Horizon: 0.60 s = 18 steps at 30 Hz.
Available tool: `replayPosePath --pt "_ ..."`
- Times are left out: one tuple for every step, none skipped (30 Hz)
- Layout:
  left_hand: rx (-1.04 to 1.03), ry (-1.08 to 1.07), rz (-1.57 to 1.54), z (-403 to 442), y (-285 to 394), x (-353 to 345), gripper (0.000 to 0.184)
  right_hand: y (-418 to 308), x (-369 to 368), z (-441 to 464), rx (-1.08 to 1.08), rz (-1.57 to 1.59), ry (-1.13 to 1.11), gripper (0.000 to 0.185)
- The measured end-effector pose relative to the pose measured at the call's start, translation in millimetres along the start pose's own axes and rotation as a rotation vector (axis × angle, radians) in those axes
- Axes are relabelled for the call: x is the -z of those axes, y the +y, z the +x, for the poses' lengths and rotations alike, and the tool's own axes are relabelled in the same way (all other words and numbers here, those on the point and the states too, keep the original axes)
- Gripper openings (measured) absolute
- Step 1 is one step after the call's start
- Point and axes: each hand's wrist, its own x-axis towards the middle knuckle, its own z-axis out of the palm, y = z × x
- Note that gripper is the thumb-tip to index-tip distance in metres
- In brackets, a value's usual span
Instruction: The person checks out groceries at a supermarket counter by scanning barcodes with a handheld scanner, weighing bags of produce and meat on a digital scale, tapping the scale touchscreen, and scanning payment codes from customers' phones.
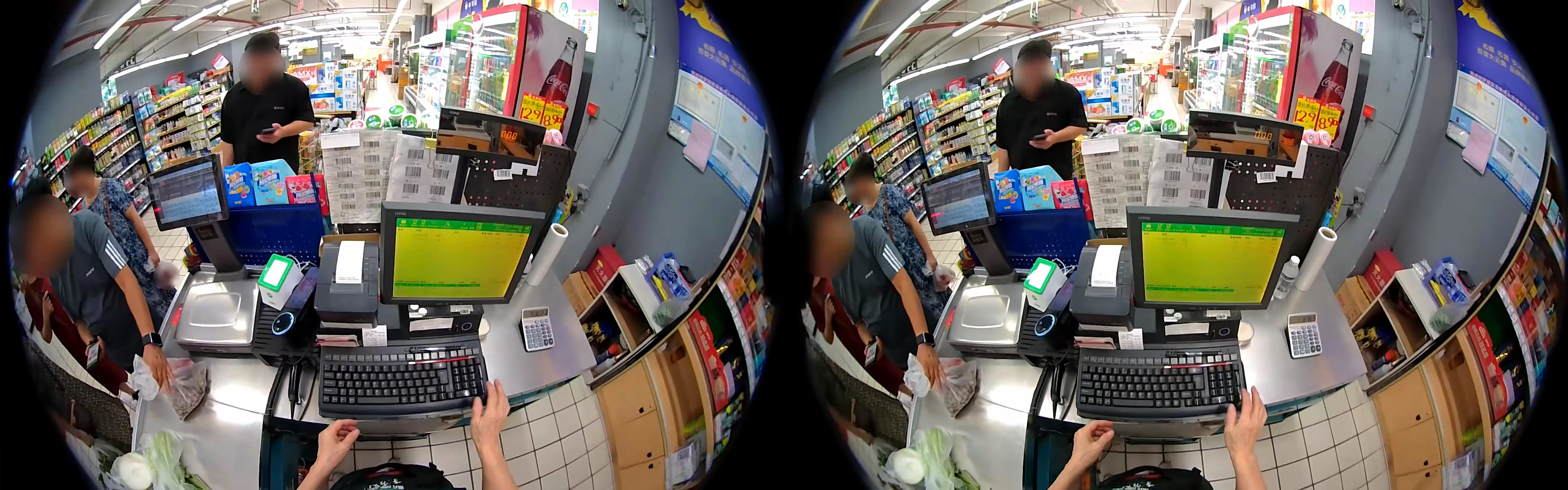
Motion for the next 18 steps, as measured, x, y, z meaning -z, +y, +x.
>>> replayPosePath --pt "-0.006 0.005 -0.001 -0.7 -0.4 0.0 0.027 10.5 -6.0 -3.5 0.018 -0.131 -0.052 0.041" --pt "-0.008 0.031 0.034 -1.1 -3.3 0.8 0.026 19.7 -13.0 -3.2 0.039 -0.260 -0.102 0.040" --pt "-0.013 0.062 0.067 0.5 -1.8 2.7 0.026 11.4 -5.4 0.4 0.041 -0.202 -0.071 0.038" --pt "-0.016 0.080 0.096 -1.5 3.1 6.3 0.027 4.4 -2.9 1.8 0.021 -0.110 -0.024 0.039" --pt "-0.019 0.100 0.099 -3.6 -0.3 9.9 0.027 7.2 -7.7 -3.2 0.036 -0.179 -0.029 0.038" --pt "-0.022 0.117 0.097 -5.4 -4.6 12.4 0.026 7.8 -9.0 -5.5 0.053 -0.254 -0.031 0.038" --pt "-0.022 0.120 0.094 -6.5 -7.7 14.7 0.026 8.7 -7.5 -4.8 0.057 -0.254 -0.033 0.038" --pt "-0.036 0.129 0.063 -6.6 -10.4 17.9 0.027 8.8 -6.5 -2.9 0.043 -0.211 0.010 0.036" --pt "-0.043 0.138 0.038 -10.3 -12.5 24.6 0.027 4.5 -4.9 -4.3 0.020 -0.166 0.045 0.035" --pt "-0.030 0.144 0.042 -14.4 -15.2 32.5 0.027 -2.6 -3.4 -3.1 0.039 -0.210 0.049 0.031" --pt "-0.028 0.133 0.066 -13.9 -17.2 38.7 0.027 1.1 -5.1 -3.4 0.035 -0.275 0.036 0.029" --pt "-0.022 0.124 0.086 -15.4 -19.6 43.3 0.027 6.9 -3.8 -3.1 0.036 -0.342 0.019 0.027" --pt "-0.046 0.118 0.110 -17.1 -19.7 49.5 0.027 5.0 -1.7 1.0 0.023 -0.328 0.079 0.027" --pt "-0.022 0.100 0.108 -18.2 -20.4 55.7 0.027 1.1 -3.4 5.3 0.014 -0.302 0.127 0.027" --pt "-0.029 0.092 0.087 -18.6 -20.7 60.6 0.026 2.9 -5.6 7.9 0.074 -0.348 0.173 0.027" --pt "-0.027 0.094 0.067 -23.3 -25.2 67.1 0.026 -7.6 -6.8 8.6 0.070 -0.428 0.165 0.027" --pt "-0.028 0.109 0.066 -27.3 -29.5 75.3 0.025 -36.9 -7.4 9.0 0.048 -0.290 0.142 0.028" --pt "-0.043 0.123 0.065 -28.5 -32.0 83.0 0.025 -68.6 -9.2 12.6 0.022 -0.151 0.128 0.029"
